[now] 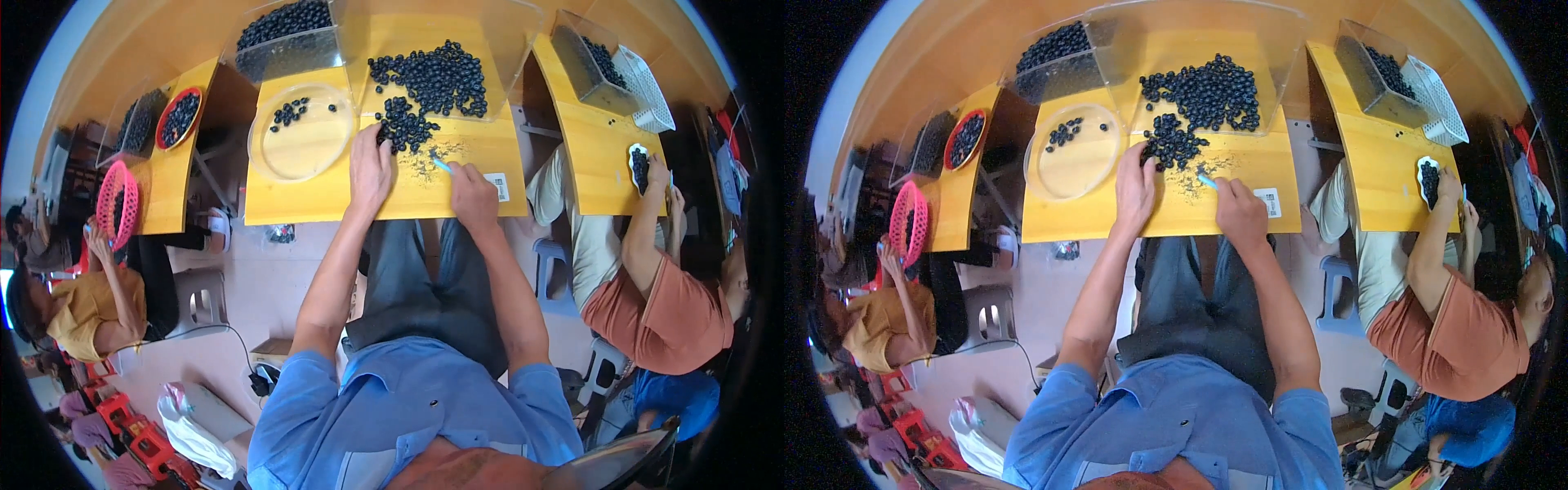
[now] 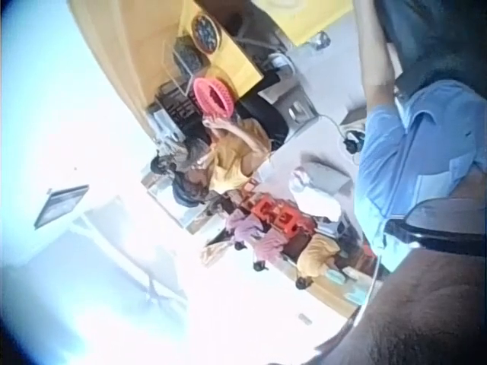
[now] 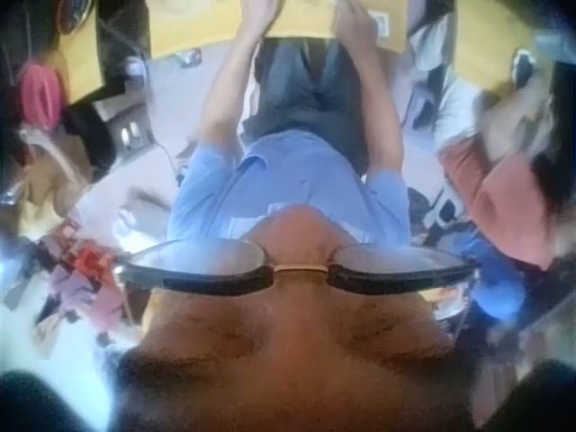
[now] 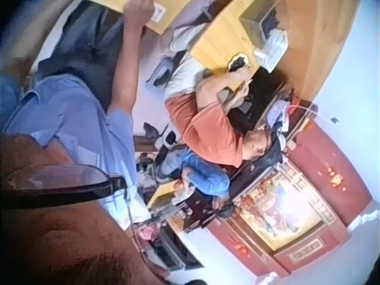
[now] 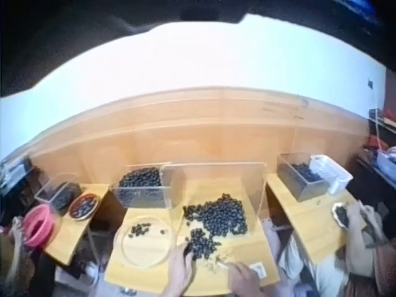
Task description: The person sorts and cleans small black plastic parts at a manufacturing workstation, using a handheld scraper to process them from a plastic container into a sorting tray.
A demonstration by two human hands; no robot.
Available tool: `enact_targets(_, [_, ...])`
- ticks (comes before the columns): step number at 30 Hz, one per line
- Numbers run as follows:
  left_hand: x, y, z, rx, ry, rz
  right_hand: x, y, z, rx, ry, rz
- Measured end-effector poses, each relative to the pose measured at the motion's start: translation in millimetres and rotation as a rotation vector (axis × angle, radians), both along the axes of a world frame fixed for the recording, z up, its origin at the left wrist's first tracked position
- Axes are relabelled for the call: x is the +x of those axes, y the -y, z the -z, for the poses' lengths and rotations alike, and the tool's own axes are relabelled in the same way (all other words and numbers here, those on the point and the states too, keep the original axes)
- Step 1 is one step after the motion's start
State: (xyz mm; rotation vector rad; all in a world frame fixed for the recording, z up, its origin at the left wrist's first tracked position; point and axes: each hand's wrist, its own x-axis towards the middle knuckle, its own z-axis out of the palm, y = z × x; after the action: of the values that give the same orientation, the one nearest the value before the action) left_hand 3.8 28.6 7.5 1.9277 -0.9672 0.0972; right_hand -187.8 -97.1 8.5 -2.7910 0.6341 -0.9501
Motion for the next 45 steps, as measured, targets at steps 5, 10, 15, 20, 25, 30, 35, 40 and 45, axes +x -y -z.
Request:
enact_targets(5, [-1, 3, 4, -0.052, 0.023, -0.061, -1, 0, -2, 0.041, -0.065, 0.025])
enact_targets(10, [1, -11, 1, -0.327, 0.207, 0.028, -1, -1, 2, 0.032, 0.062, -0.035])
enact_targets(15, [-15, -17, -2, -0.066, 0.197, 0.031, -4, 0, -3, 0.088, 0.043, -0.069])
enact_targets(20, [-18, -13, -6, 0.223, 0.076, -0.234, -3, 2, -1, 0.145, 0.057, -0.103])
enact_targets(25, [-8, 3, -1, -0.205, 0.307, -0.324, -2, 7, -2, 0.126, 0.066, -0.092])
enact_targets(30, [-15, -11, -3, 0.116, 0.088, -0.411, -4, 5, 0, 0.12, 0.059, -0.105])
enact_targets(35, [-21, -7, -9, 0.187, -0.002, -0.319, -4, 5, 1, 0.098, 0.059, -0.092])
enact_targets(40, [-21, -8, -6, 0.232, 0.046, -0.278, -2, 5, -1, 0.085, 0.03, -0.081])
enact_targets(45, [-17, -11, -5, 0.18, 0.05, -0.238, -1, 5, 0, 0.108, 0.052, -0.083])
